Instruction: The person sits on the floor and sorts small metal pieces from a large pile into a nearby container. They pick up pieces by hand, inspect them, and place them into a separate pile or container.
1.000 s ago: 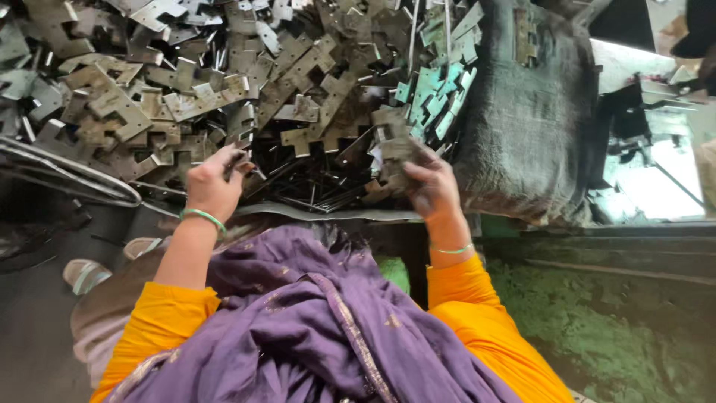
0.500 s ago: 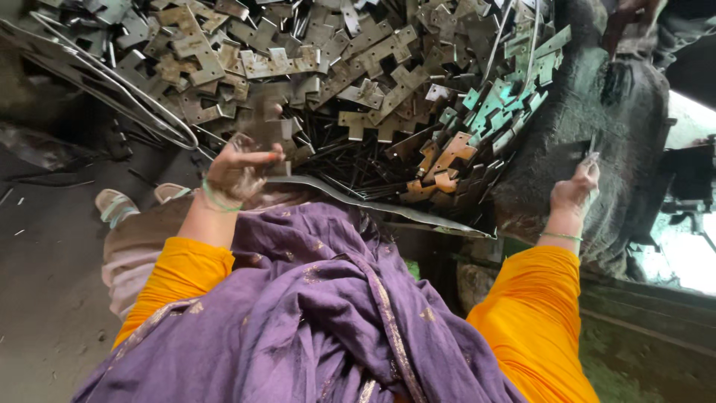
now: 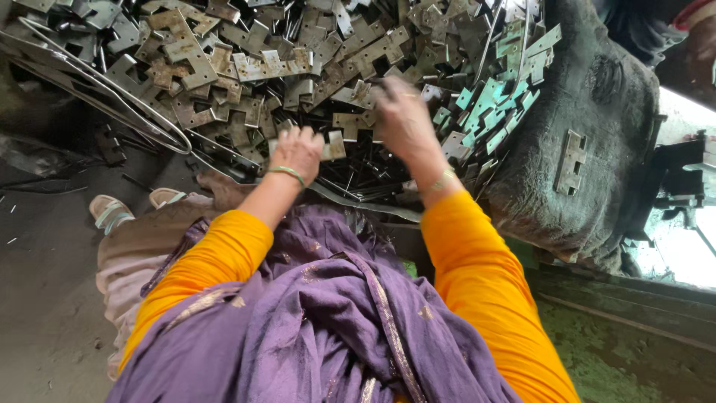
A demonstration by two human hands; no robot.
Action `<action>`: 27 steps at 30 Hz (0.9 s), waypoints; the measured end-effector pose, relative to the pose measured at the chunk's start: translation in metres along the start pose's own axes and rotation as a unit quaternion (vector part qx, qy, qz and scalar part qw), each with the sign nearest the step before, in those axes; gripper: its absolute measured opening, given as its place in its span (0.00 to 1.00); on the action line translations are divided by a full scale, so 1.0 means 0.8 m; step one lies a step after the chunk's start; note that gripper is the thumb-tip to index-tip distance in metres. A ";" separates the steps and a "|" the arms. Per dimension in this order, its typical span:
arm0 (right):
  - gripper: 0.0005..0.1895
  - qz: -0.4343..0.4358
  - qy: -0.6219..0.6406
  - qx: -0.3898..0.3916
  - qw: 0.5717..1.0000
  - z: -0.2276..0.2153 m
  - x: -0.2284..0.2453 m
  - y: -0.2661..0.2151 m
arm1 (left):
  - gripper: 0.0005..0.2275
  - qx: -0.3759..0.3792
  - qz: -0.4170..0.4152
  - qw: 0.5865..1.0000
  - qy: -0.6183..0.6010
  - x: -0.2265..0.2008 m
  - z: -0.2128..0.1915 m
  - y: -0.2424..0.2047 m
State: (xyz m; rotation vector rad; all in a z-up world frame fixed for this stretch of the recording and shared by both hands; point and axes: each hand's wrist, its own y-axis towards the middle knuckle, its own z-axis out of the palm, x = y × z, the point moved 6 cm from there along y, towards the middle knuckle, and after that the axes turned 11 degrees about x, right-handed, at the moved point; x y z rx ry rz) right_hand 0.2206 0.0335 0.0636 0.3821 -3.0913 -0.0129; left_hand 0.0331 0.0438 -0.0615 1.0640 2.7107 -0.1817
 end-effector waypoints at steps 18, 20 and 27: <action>0.04 -0.043 -0.229 0.026 0.972 0.042 0.006 0.075 | 0.09 -0.141 -0.056 0.988 0.026 0.022 -0.047 -0.031; 0.04 -0.025 -0.195 0.010 0.980 0.019 -0.007 0.069 | 0.11 -0.199 -0.044 0.977 -0.061 0.051 -0.064 -0.047; 0.14 0.174 0.394 -0.129 0.893 -0.018 -0.087 -0.044 | 0.06 -0.266 -0.174 0.529 -0.786 0.143 -0.039 -0.067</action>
